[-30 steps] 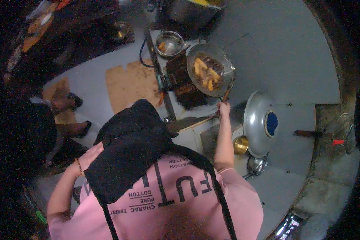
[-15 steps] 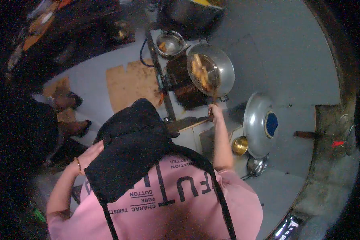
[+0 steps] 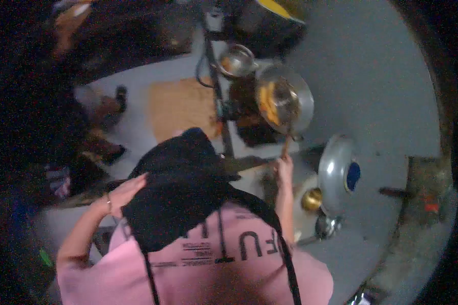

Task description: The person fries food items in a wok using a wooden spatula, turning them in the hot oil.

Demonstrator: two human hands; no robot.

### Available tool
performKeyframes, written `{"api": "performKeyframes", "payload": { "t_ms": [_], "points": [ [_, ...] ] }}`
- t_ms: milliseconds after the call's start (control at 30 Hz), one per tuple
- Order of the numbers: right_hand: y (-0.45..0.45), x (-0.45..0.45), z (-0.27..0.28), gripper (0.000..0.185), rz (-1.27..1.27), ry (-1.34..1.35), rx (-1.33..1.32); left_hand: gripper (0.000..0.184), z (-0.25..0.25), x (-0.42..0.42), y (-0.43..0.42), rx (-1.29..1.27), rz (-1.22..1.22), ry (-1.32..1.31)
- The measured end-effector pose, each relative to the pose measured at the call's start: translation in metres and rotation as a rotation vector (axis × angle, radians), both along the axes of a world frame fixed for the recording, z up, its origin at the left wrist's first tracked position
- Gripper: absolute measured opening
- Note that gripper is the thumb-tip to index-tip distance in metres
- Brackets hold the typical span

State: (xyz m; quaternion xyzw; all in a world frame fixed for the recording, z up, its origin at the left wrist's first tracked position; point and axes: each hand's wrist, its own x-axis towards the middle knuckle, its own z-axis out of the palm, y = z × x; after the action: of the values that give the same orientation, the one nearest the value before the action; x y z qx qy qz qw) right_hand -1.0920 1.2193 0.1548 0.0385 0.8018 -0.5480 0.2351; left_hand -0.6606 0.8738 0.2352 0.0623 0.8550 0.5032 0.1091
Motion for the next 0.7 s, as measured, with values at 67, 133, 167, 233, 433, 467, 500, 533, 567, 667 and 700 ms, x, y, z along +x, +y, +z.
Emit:
{"api": "performKeyframes", "payload": {
  "t_ms": [67,133,167,233,433,467,500,533,567,667,700],
  "points": [
    [0.0,0.005,0.014,0.055,0.038,-0.083,0.007,0.14,-0.003,0.002,0.0,-0.017,-0.014,0.038],
    [0.016,-0.002,-0.01,0.052,-0.011,-0.115,-0.1,0.14,-0.001,-0.001,0.003,-0.059,0.011,0.006],
    [-0.022,0.027,0.05,0.031,-0.106,-0.147,-0.066,0.138,0.025,-0.009,0.005,-0.126,0.019,-0.113],
    [0.013,-0.009,0.008,0.011,0.152,-0.182,-0.204,0.141,-0.001,0.0,0.005,-0.069,0.013,-0.087],
    [0.03,-0.102,-0.093,0.011,0.023,-0.112,-0.111,0.142,-0.017,0.004,0.005,-0.076,0.058,-0.024],
    [0.047,-0.137,-0.134,0.013,0.107,-0.072,-0.107,0.139,-0.027,-0.002,0.012,-0.072,0.045,-0.014],
    [0.037,-0.147,-0.144,0.014,0.133,-0.021,-0.062,0.139,-0.031,0.002,0.012,-0.077,0.043,-0.013],
    [0.016,-0.148,-0.132,0.014,0.124,0.003,-0.038,0.137,-0.026,0.01,0.005,-0.084,0.044,0.023],
    [0.002,-0.153,-0.126,0.014,0.121,0.02,-0.024,0.134,-0.023,0.014,0.006,-0.092,0.042,0.06],
    [-0.029,-0.161,-0.107,0.016,0.144,0.054,-0.017,0.132,-0.017,0.019,0.008,-0.077,0.058,0.054],
    [-0.04,-0.155,-0.097,0.016,0.148,0.06,-0.025,0.132,-0.015,0.021,0.003,-0.074,0.058,0.053]
  ]
}}
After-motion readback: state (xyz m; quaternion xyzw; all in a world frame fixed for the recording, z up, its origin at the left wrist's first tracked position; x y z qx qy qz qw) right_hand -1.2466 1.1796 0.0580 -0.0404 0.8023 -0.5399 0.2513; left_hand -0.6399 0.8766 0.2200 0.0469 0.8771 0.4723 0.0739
